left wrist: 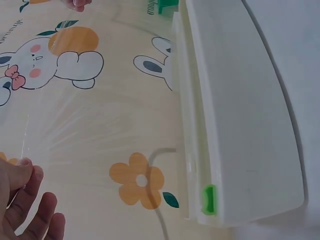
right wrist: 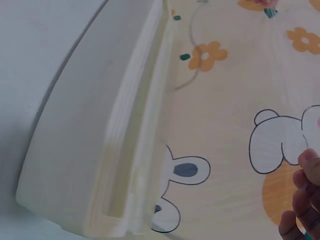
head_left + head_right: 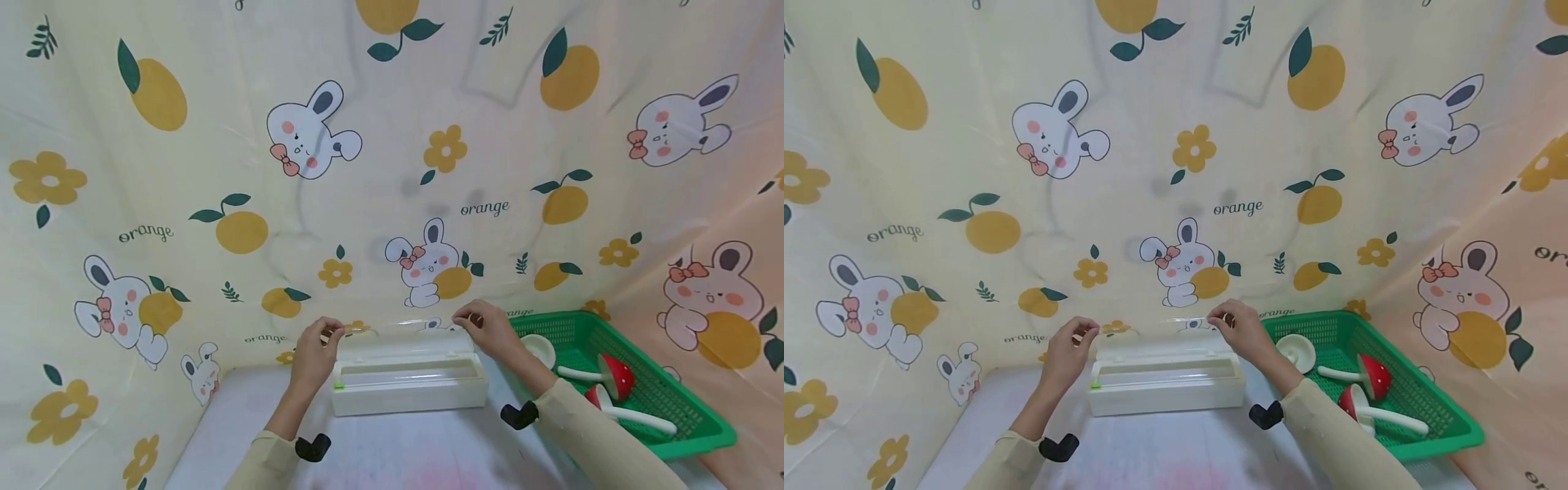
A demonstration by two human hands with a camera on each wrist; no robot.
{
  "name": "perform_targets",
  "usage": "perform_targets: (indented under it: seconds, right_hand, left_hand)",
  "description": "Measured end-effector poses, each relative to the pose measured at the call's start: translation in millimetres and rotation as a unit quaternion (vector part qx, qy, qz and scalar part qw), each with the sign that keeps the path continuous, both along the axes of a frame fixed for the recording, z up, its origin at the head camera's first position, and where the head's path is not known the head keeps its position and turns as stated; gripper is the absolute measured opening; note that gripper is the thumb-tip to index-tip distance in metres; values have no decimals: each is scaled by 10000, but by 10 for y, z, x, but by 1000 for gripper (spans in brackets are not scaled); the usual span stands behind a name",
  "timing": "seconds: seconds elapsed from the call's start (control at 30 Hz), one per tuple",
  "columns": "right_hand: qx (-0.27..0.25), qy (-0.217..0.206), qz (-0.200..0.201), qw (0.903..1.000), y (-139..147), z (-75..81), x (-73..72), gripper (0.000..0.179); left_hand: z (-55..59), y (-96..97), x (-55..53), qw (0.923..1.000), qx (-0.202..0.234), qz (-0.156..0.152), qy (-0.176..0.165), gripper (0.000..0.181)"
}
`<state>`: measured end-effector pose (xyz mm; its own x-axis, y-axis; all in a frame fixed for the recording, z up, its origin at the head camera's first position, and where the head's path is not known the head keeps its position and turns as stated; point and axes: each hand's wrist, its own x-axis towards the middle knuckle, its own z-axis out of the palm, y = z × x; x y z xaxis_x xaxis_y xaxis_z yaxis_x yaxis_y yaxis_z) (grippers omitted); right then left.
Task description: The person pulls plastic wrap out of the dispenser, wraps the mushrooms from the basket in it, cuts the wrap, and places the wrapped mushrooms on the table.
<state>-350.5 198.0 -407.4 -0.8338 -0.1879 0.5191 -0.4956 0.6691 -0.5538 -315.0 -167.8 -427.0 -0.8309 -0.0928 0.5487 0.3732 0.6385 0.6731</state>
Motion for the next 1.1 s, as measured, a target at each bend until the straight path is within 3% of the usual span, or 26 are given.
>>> perform_targets:
  seconds: [0.2,0.43,0.83,1.1]
  right_hand:
    - [-89,237,46,9997,12,58,-19,5]
    - [-130,281,83,9995,-4,140,-17,5]
    - [-300,435,-51,9986,-18,289,53,8]
    - [-342,789,-26,9963,-27,343,66,6]
  left_hand:
    - [75,18,17,9999,87,-27,66,5]
    - [136,14,24,9999,69,86,118,8]
    - [257,57,68,9991,242,29,357,11]
    - [346,54,94,9982,310,6,515,13]
